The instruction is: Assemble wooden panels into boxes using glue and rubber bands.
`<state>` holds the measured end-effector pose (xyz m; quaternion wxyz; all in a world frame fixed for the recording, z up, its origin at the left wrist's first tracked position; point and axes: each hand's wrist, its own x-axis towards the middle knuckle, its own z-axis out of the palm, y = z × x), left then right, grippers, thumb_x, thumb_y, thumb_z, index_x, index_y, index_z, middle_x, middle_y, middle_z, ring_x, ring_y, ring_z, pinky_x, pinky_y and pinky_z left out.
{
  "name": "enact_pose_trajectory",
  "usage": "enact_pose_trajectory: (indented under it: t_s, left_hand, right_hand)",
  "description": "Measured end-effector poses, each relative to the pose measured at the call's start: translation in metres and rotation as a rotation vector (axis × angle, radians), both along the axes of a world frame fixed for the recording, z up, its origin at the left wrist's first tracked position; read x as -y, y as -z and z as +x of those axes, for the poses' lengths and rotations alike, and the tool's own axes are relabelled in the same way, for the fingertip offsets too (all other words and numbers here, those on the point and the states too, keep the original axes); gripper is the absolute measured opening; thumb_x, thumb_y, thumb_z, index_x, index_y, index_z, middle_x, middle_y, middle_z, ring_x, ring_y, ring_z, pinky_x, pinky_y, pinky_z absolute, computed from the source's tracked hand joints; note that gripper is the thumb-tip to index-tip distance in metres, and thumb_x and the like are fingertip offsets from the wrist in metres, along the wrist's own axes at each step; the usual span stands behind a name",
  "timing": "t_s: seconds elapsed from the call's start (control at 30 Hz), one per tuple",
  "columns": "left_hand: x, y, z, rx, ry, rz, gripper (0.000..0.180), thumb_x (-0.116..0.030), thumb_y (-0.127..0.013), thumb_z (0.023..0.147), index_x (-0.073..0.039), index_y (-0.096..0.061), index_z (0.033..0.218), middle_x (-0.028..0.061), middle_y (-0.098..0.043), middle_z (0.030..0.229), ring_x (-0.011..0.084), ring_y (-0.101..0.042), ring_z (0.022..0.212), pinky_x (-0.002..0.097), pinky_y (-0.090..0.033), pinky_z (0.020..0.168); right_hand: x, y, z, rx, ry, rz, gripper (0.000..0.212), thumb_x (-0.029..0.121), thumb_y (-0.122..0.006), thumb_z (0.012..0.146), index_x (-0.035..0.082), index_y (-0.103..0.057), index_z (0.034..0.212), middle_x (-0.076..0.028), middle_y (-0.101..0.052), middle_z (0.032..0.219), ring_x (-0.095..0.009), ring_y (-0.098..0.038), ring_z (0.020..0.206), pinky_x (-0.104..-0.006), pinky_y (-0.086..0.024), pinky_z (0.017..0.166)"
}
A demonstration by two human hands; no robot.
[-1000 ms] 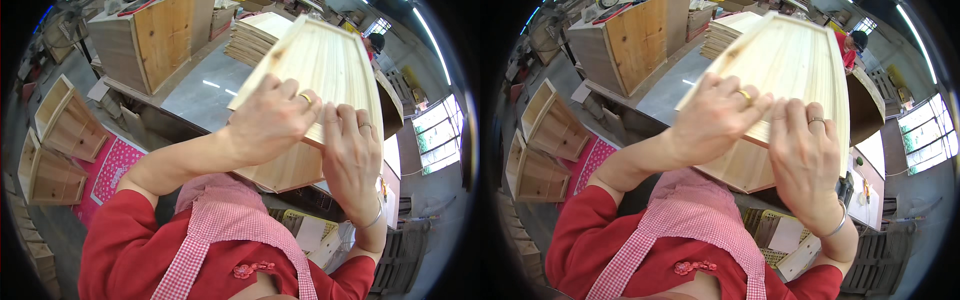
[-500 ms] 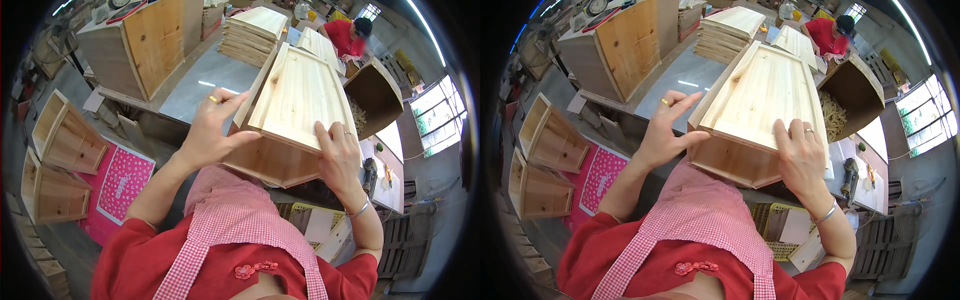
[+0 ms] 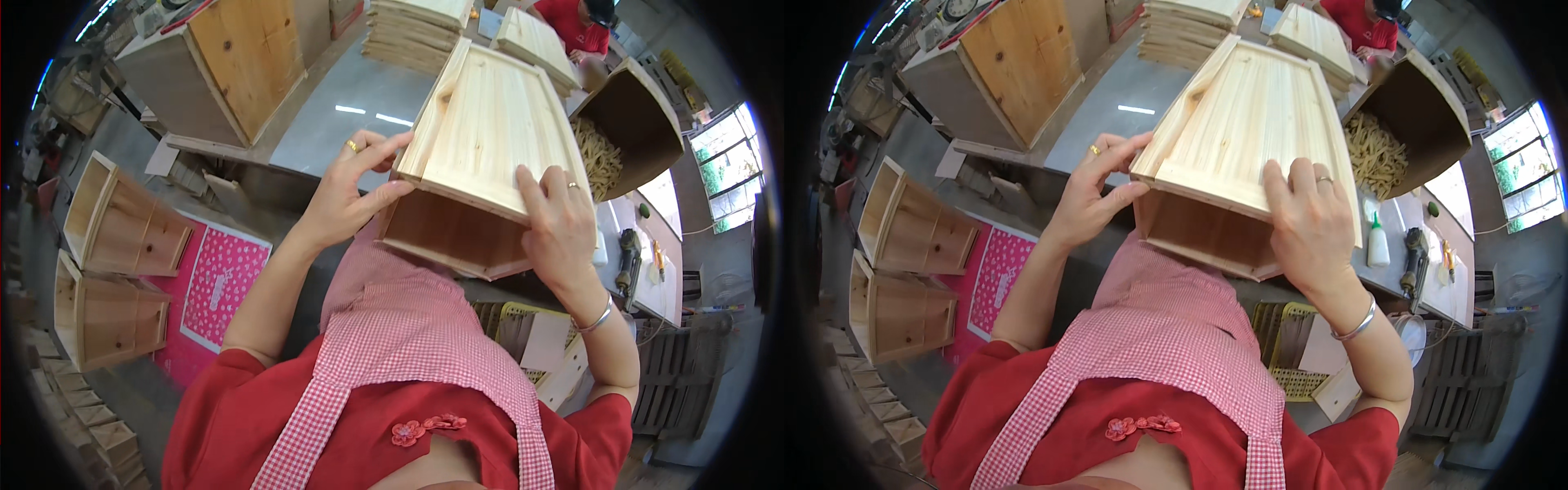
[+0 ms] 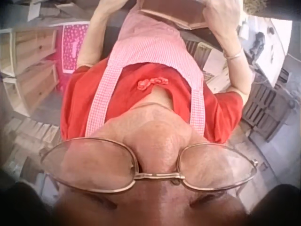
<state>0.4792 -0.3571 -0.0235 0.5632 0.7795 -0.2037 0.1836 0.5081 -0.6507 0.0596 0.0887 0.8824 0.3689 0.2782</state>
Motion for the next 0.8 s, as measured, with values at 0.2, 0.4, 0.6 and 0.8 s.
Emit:
enact_pose_trajectory:
  t_s: [0.2, 0.4, 0.6, 0.8]
  left_hand:
    - [-0.001, 0.002, 0.003, 0.017, 0.022, -0.005, 0.055, -0.009, -0.072, 0.093, -0.003, -0.057, 0.145, 0.0056, -0.054, 0.115, 0.0161, -0.054, 0.106, 0.0305, -0.045, 0.098]
    - [-0.001, 0.008, 0.002, 0.045, -0.037, 0.059, 0.050, -0.003, -0.067, 0.094, -0.001, -0.058, 0.143, 0.0090, -0.056, 0.125, 0.0191, -0.057, 0.110, 0.0321, -0.048, 0.099]
    - [0.007, 0.006, 0.009, 0.084, 0.025, 0.023, 0.046, 0.002, -0.059, 0.097, 0.000, -0.057, 0.143, 0.0183, -0.046, 0.155, 0.0273, -0.045, 0.143, 0.0397, -0.039, 0.115]
    - [0.001, 0.005, 0.014, 0.042, 0.057, 0.022, 0.042, -0.003, -0.062, 0.100, -0.001, -0.058, 0.141, 0.0189, -0.046, 0.156, 0.0276, -0.046, 0.143, 0.0400, -0.037, 0.117]
  right_hand:
    - [-0.006, 0.002, 0.000, 0.016, 0.010, 0.006, 0.037, 0.002, -0.063, 0.076, 0.002, -0.064, 0.113, -0.012, -0.054, 0.090, -0.029, -0.059, 0.087, -0.0383, -0.048, 0.075]
    - [-0.002, 0.015, 0.003, 0.024, -0.014, 0.039, 0.032, 0.006, -0.062, 0.079, 0.001, -0.065, 0.110, -0.012, -0.057, 0.091, -0.028, -0.062, 0.088, -0.0372, -0.051, 0.074]
    - [0.003, 0.027, 0.010, 0.105, 0.006, 0.138, 0.016, 0.014, -0.063, 0.078, 0.003, -0.066, 0.090, -0.009, -0.059, 0.086, -0.023, -0.064, 0.085, -0.0344, -0.050, 0.069]
    - [0.000, 0.032, 0.010, 0.088, 0.017, 0.213, 0.016, 0.016, -0.063, 0.078, 0.005, -0.063, 0.089, -0.008, -0.058, 0.085, -0.023, -0.064, 0.083, -0.0340, -0.050, 0.070]
